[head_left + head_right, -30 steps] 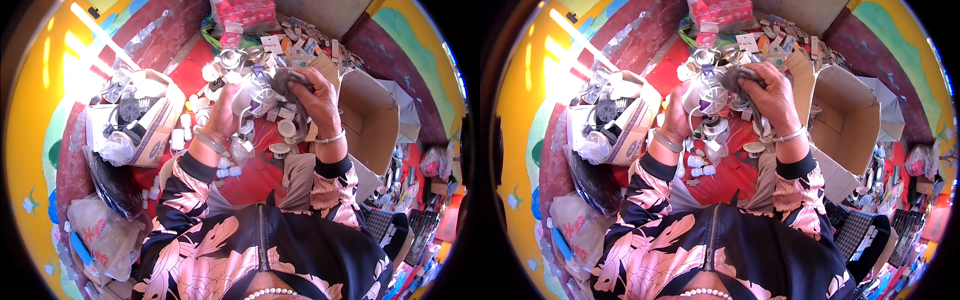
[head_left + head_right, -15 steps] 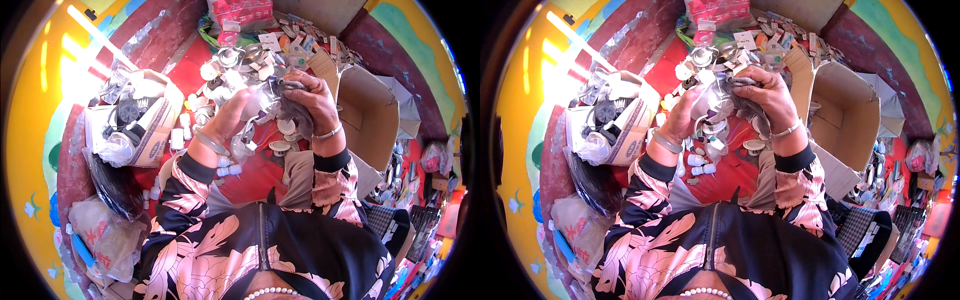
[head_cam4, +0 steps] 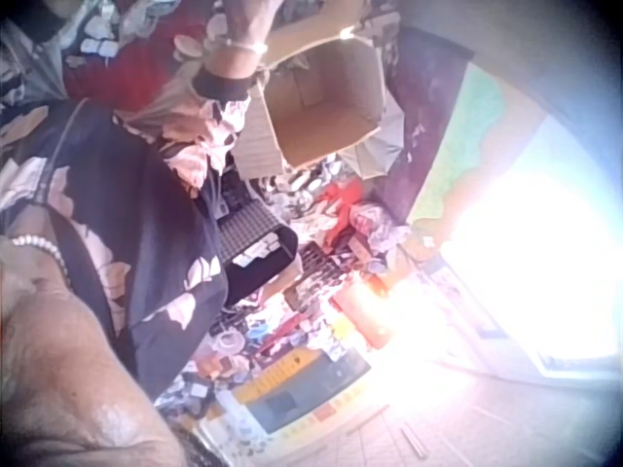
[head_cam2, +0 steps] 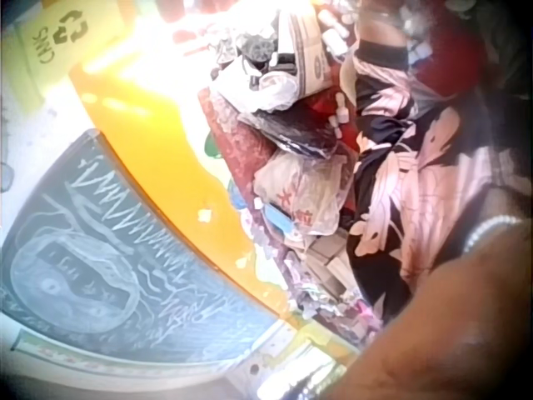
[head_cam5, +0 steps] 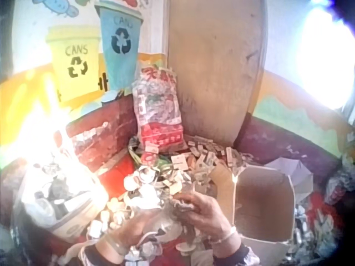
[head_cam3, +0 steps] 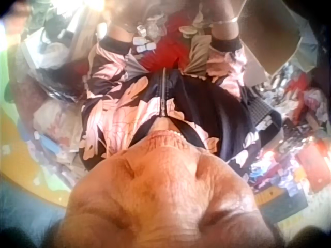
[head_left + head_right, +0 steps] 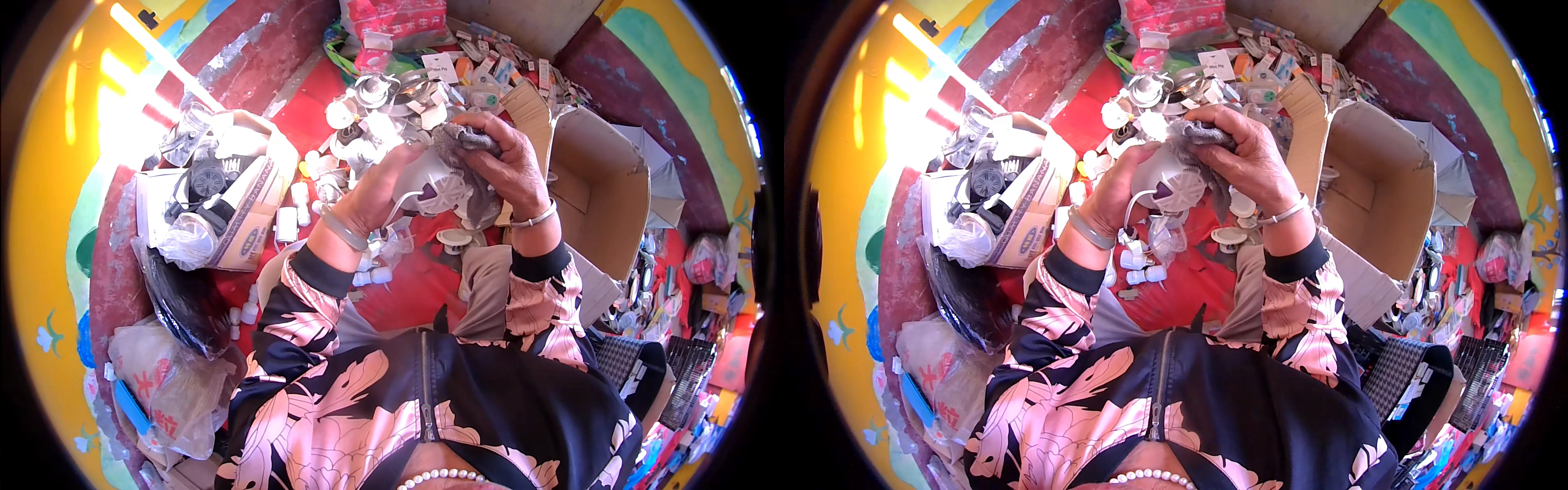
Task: The person wipes electronic components, including circular light fixtures and plastic parts, by hand using a grey cloth. They pick up the items individually from a pile on the floor and place some into a cardboard box after wiping.
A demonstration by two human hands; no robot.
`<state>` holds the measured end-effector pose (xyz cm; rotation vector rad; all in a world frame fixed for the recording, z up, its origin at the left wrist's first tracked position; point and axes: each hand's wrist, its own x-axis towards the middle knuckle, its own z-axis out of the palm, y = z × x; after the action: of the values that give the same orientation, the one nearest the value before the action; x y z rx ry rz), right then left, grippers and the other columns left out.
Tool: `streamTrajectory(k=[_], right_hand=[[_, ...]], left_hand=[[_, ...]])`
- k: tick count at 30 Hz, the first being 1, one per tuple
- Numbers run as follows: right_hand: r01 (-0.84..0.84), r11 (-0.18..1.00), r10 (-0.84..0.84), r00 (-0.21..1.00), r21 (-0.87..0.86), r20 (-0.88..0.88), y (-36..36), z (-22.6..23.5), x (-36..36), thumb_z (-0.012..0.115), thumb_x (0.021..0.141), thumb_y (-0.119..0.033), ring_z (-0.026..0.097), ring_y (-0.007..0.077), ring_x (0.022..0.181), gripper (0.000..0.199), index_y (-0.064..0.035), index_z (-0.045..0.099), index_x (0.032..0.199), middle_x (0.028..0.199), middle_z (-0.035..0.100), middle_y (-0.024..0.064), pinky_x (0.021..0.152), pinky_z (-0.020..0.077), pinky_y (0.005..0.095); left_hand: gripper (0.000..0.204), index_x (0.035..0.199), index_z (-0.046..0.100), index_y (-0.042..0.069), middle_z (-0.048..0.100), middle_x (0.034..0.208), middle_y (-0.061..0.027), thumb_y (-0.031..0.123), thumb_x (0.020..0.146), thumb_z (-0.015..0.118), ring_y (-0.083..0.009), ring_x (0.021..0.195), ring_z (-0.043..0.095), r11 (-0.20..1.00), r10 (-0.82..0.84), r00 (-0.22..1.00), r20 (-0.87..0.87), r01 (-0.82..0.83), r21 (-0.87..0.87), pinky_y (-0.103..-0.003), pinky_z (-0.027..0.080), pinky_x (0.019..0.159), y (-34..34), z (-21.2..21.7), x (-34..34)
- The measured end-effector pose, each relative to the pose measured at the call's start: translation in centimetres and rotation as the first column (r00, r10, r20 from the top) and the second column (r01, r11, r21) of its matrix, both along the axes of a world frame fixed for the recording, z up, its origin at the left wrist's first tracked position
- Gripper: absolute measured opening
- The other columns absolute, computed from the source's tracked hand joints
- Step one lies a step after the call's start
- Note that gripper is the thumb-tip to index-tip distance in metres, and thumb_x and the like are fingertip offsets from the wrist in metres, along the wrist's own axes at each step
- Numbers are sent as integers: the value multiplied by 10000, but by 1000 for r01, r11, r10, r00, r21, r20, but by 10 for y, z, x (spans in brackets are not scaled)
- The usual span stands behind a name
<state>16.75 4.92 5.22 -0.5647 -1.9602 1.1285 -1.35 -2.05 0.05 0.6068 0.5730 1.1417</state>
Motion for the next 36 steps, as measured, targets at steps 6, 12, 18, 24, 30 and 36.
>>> streamTrajectory(k=[6,12,18,24,30,36], right_hand=[[286,953,-291,956,101,33,-12,-5,-15,623,768,-17,631,190,803,273,-49,584,1036,896,639,126,732,488,295],[554,824,-555,832,120,-30,-15,-11,-26,606,835,-48,626,171,711,196,-49,590,1030,863,646,106,671,490,285],[-82,795,-283,826,-601,-488,19,-18,5,595,886,-41,608,91,789,184,-18,581,1068,917,632,25,709,517,215],[58,977,-90,984,-206,-152,2,-5,1,654,787,21,580,86,888,298,-34,587,1072,970,620,8,773,493,243],[191,906,-233,970,379,69,-3,-3,-8,675,699,19,621,214,845,323,-45,586,1003,922,628,103,758,479,287],[258,966,-257,966,28,-38,-5,-8,-13,664,752,30,543,76,861,295,-41,592,1030,931,611,1,779,447,227]], left_hand=[[445,1178,523,25,637,1016,-113,376,934,402,-211,877,650,999,1,1000,-9,-1,-35,-336,540,749,-2,9,5],[429,1162,518,9,620,1022,-103,358,928,429,-174,893,628,996,-81,995,58,83,-39,-312,521,784,-4,13,6],[494,1206,486,-18,614,1062,-154,371,907,428,-242,907,644,999,-44,988,145,46,-9,-385,559,746,-4,14,-2],[506,1218,483,-7,610,1101,-161,393,921,396,-259,952,641,999,-16,990,139,23,-49,-402,561,776,1,10,-7],[429,1175,514,15,625,1054,-118,356,943,396,-211,903,641,997,-28,999,-16,27,-69,-352,539,730,2,-3,1],[457,1188,505,9,626,1061,-129,371,933,391,-236,916,646,998,-52,998,45,54,-27,-385,547,768,3,3,3]])
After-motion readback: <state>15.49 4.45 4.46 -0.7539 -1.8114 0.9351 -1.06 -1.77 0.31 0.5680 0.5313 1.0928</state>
